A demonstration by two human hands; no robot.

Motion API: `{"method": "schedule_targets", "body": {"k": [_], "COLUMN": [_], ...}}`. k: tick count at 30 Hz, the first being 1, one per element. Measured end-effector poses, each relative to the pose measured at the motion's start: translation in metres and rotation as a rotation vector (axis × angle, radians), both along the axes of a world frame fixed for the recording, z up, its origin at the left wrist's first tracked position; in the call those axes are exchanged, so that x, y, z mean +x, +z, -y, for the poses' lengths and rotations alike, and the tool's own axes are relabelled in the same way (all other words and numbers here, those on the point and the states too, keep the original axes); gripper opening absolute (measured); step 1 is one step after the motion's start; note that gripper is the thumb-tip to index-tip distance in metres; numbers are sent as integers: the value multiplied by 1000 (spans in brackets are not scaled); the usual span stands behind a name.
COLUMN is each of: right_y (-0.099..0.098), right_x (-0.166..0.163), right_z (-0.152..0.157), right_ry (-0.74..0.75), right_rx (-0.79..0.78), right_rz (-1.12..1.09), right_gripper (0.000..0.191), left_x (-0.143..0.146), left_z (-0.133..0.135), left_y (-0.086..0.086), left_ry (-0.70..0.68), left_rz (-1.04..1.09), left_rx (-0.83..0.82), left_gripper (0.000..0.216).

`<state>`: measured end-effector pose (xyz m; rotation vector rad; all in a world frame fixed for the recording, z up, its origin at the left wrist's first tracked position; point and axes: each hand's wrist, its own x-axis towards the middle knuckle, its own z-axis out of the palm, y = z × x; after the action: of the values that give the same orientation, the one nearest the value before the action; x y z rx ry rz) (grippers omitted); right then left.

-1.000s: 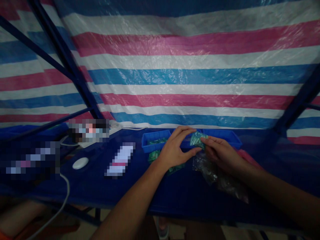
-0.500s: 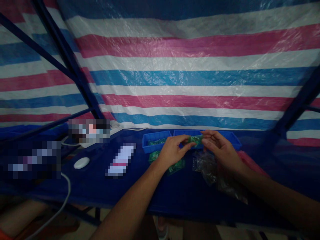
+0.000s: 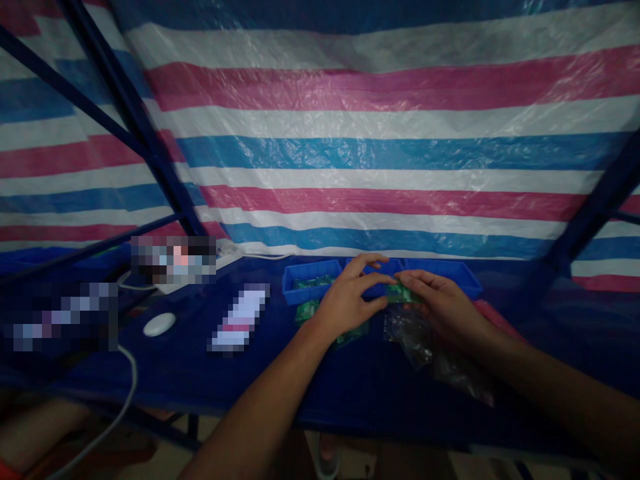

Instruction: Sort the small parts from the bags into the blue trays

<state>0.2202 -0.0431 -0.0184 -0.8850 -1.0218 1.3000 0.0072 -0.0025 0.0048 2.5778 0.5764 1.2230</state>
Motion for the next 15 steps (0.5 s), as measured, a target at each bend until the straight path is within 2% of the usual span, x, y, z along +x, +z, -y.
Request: {"method": "schedule_targets", "body": {"k": [5, 7, 12, 15], "right_y": [6, 8, 8, 5], "right_x": [0, 0, -1, 0], "right_z": [4, 5, 9, 8], "right_ry": [26, 15, -59, -52], "right_rx": [1, 43, 209, 193], "right_rz": [27, 96, 291, 240], "right_gripper": [37, 41, 29, 50], "left_x": [-2, -2, 1, 2], "left_z": [-2, -2, 2, 5], "left_y": [4, 5, 3, 3], "left_ry": [-2, 43, 130, 109], "left_rz": [24, 41, 36, 18], "left_rx": [-24, -67, -186, -221], "left_gripper": [19, 17, 30, 51]}}
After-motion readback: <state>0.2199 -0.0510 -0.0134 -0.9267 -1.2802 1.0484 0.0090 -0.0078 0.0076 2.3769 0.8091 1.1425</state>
